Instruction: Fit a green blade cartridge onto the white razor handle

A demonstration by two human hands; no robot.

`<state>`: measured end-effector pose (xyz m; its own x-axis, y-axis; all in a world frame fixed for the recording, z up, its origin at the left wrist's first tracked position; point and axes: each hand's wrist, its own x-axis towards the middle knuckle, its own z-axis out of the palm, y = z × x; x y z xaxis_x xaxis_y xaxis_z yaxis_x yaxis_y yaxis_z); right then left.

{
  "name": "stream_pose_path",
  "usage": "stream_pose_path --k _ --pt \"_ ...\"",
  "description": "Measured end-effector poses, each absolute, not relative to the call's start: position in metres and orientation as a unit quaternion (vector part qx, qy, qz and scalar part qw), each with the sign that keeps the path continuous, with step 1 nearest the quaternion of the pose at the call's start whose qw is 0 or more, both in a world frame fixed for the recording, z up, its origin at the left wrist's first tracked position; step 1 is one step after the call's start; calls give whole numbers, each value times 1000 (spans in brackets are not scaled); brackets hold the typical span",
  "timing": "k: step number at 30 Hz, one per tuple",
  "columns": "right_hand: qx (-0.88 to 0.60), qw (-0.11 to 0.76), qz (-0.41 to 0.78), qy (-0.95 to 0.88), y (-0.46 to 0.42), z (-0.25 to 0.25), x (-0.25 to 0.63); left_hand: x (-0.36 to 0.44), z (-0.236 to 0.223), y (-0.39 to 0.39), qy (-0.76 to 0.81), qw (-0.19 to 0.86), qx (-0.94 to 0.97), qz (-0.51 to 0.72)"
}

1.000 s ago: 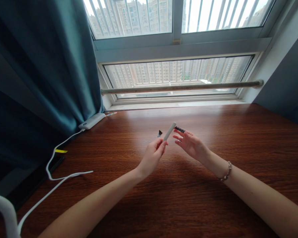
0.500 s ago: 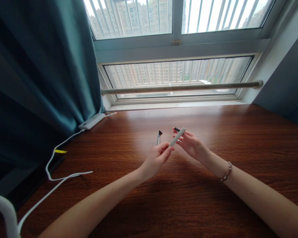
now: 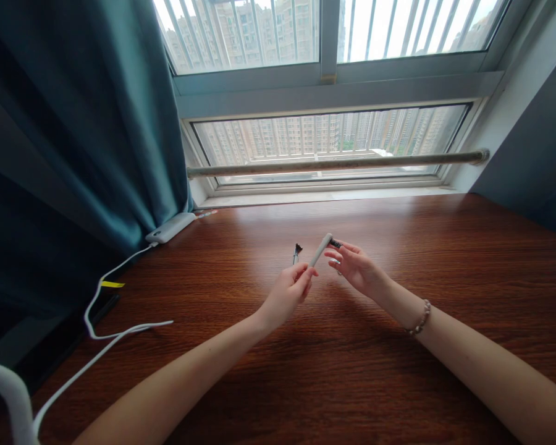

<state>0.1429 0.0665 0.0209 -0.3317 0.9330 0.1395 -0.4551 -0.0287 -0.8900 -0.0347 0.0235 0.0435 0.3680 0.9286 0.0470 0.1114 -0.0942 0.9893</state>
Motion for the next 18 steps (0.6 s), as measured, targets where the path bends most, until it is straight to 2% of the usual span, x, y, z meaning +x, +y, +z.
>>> stream_pose_path --k 7,15,18 --pt "-287 508 634 -508 61 26 141 -35 43 28 401 592 541 444" --pt "-327 450 380 -739 50 32 130 -34 47 27 349 687 480 418" --pt "-321 449 342 -760 47 34 129 -34 48 27 341 710 464 406"
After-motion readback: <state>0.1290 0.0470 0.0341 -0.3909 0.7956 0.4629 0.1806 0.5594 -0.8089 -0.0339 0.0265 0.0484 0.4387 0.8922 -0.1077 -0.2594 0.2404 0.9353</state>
